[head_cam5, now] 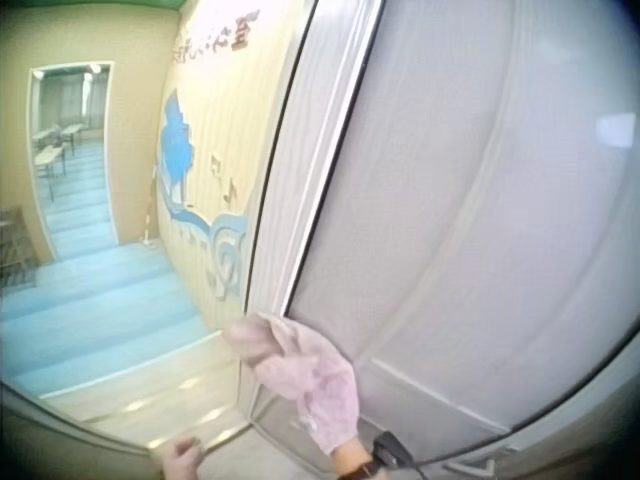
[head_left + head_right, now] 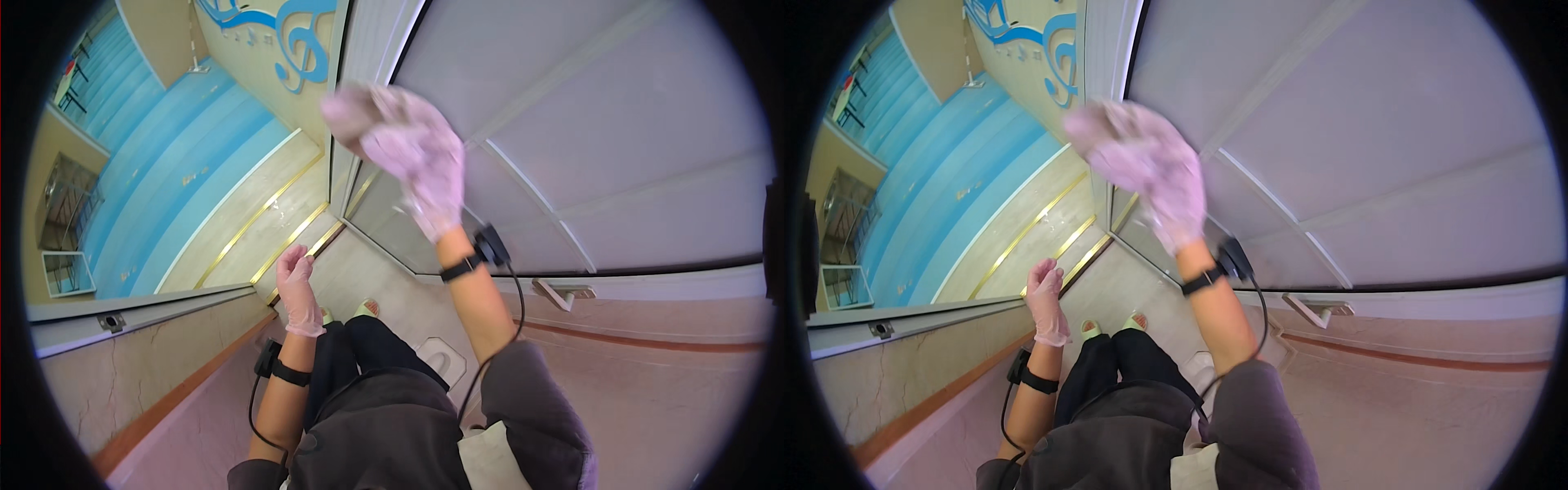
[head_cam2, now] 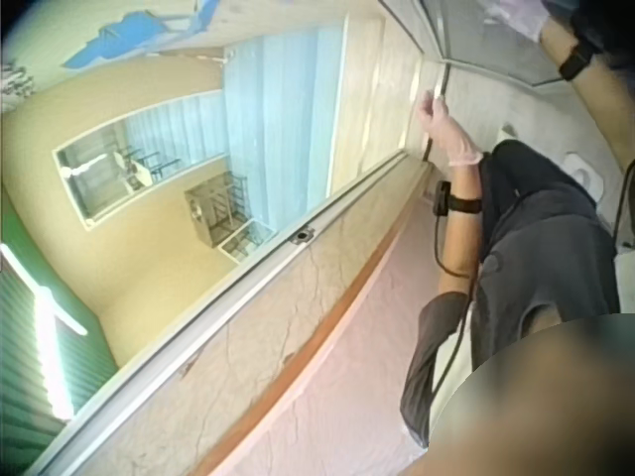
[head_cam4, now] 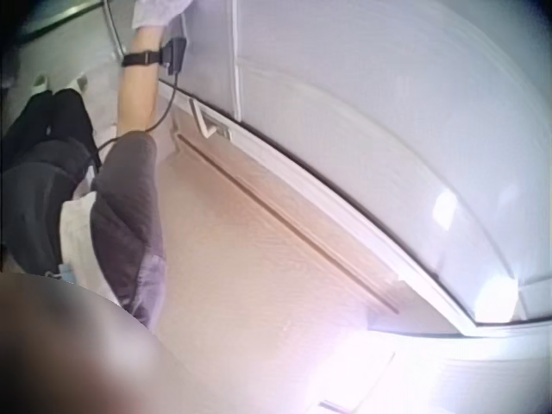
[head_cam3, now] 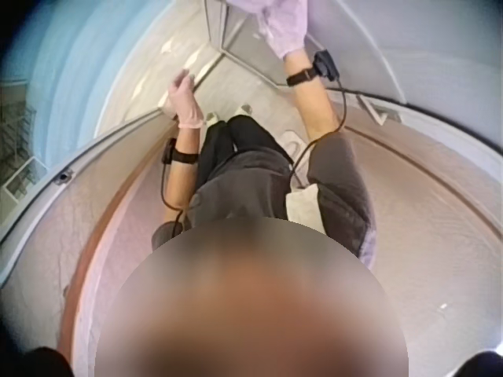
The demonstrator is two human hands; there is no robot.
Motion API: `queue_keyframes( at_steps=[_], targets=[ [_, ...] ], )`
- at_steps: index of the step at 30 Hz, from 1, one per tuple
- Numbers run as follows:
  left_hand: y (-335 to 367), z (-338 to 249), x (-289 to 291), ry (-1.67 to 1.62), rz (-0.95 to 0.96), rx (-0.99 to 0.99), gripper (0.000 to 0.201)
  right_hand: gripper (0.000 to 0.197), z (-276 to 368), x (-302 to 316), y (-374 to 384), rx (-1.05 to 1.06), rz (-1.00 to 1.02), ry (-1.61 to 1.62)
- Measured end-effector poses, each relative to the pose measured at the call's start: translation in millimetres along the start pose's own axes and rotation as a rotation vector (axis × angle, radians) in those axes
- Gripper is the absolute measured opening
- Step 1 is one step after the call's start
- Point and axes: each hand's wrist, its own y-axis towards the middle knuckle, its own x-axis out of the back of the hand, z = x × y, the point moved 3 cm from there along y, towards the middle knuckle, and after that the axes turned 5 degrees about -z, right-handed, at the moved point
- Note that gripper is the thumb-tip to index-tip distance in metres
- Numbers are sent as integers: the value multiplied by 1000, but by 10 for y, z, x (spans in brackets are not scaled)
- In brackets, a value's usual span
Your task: Cleaning a bathroom door using a damp rag.
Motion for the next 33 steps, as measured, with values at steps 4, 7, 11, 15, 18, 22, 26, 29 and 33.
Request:
queue_keyframes(
  at_steps=[4,7,11,15,18,22,26,29,33],
  targets=[
    [21,-12,102,-60,28,20,21,36,-110,-632,-1361,-170,15,-24],
    [80,34,137,-18,77,6,21,36,9,-1045,-2025,-302,17,-43],
    [34,127,101,67,158,29,20,36,197,-1430,-2236,-380,17,4],
    [-52,219,82,70,164,81,19,35,376,-1532,-1609,-456,37,153],
    [-158,432,-118,150,257,139,19,34,416,-1707,-1202,-522,26,248],
    [-302,654,-201,124,297,188,17,33,317,-1652,-1740,-610,-6,380],
    [-443,846,-105,112,283,153,17,33,167,-1476,-2746,-725,-61,453],
    [-570,906,-179,186,382,198,15,32,-128,-1562,-3108,-808,-115,544],
    [-755,958,-412,241,441,154,12,32,-286,-1703,-3102,-892,-165,703]
  ],
)
